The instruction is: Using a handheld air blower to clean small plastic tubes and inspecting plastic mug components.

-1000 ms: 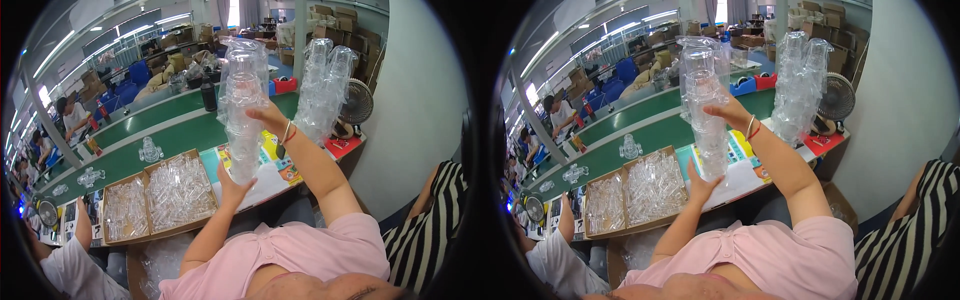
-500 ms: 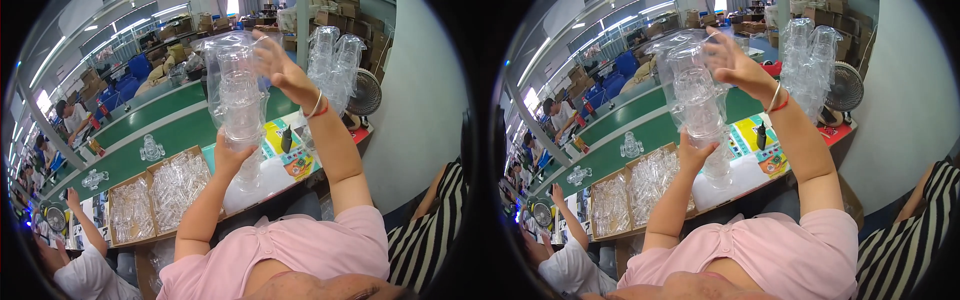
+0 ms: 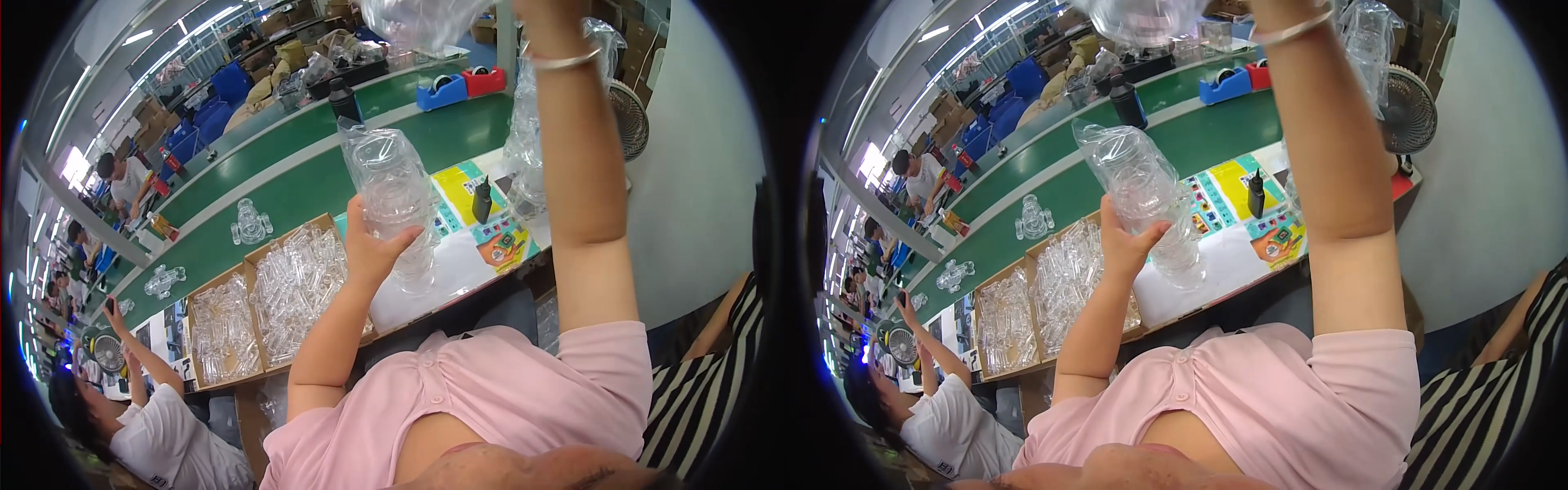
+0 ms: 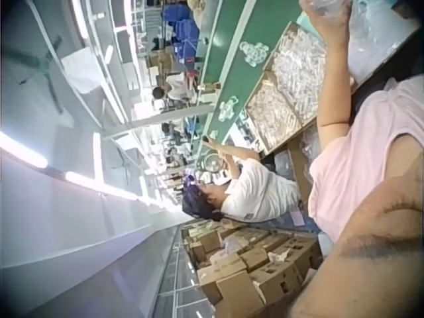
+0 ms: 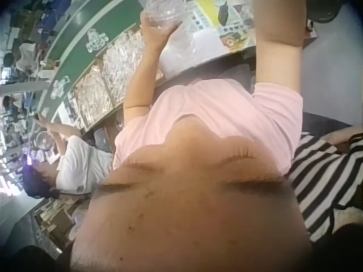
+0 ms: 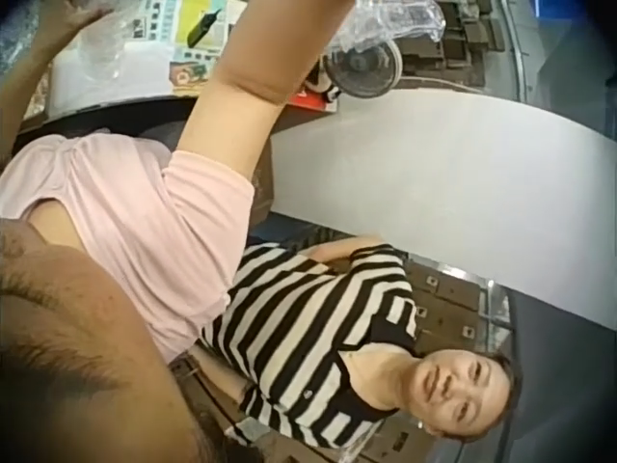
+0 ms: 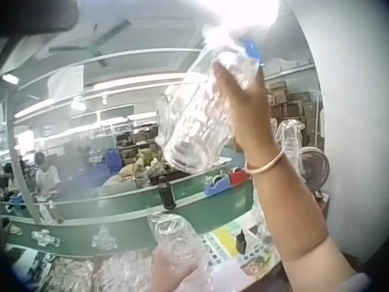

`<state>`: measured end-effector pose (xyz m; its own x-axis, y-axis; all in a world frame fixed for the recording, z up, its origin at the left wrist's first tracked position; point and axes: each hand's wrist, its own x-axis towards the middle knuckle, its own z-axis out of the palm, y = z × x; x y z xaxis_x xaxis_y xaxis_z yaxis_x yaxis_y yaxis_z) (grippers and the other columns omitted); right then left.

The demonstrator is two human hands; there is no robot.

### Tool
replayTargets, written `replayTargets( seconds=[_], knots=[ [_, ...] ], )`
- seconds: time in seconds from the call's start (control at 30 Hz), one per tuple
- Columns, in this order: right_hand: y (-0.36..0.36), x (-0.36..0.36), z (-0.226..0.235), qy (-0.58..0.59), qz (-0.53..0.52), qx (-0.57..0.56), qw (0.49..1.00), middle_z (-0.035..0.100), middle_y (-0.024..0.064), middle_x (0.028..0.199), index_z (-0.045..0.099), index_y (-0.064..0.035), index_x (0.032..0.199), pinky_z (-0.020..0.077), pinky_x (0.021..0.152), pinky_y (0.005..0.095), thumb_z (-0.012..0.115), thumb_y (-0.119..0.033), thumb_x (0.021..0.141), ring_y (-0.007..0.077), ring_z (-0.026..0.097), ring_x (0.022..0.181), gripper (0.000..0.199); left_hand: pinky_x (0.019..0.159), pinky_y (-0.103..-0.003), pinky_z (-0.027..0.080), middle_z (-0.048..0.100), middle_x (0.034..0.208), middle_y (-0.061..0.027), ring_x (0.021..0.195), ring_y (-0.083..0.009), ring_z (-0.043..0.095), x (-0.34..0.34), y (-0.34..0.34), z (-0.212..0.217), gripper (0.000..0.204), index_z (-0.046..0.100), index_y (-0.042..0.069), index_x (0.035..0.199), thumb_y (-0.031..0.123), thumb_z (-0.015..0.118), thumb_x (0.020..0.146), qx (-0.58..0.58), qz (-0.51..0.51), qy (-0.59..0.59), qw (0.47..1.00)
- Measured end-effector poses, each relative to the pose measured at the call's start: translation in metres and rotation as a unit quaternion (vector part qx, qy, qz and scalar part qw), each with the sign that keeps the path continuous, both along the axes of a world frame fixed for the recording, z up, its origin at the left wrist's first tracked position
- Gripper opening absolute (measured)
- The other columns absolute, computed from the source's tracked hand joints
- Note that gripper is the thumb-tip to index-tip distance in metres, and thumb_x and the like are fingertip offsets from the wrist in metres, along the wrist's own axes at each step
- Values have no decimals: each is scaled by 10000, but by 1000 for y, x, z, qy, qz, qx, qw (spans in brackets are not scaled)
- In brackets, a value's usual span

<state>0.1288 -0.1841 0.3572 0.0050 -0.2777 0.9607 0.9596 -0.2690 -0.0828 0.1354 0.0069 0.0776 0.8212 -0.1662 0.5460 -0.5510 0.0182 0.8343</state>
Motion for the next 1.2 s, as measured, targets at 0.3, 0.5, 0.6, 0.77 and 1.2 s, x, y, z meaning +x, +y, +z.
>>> replayTargets(
  seconds=[0.3,0.5,0.6,0.77,1.2],
  knots=[
    [0,92,-282,374,-47,-102,920,515,153,1167,378,-62,1223,454,844,368,777,-284,661,298,566,994,724,1067,-381,230,311,1346,-155,1260,-267,326,1,23,27,1123,166,34,1372,348,841,532,34,-6,-86,996],
    [1,94,-370,449,-32,-107,887,488,172,1211,344,-79,1276,409,909,369,739,-156,662,323,518,1074,735,1010,-397,328,348,1319,-181,1195,-287,409,5,9,78,1108,171,33,1373,399,826,557,112,9,-123,986],
    [-4,91,-366,498,-14,-78,864,477,176,1234,321,-107,1308,380,944,370,716,-75,660,329,486,1125,760,939,-360,396,463,1222,-151,1083,-231,505,6,-2,86,987,257,21,1340,309,828,588,44,-63,-11,997],
    [-13,92,-367,477,15,-125,870,415,205,1300,243,-103,1355,354,974,384,751,-196,672,361,439,1174,856,880,-301,419,553,1093,-133,978,-193,552,23,6,83,719,433,-10,1203,186,802,618,94,-55,5,994],
    [-40,12,-286,233,-105,-120,959,483,167,1202,388,-3,1233,346,975,366,558,-99,827,316,460,1130,450,966,-450,377,467,1256,-201,1182,-324,448,9,28,185,635,376,-15,1296,397,525,835,-190,102,-29,976]
  ],
)
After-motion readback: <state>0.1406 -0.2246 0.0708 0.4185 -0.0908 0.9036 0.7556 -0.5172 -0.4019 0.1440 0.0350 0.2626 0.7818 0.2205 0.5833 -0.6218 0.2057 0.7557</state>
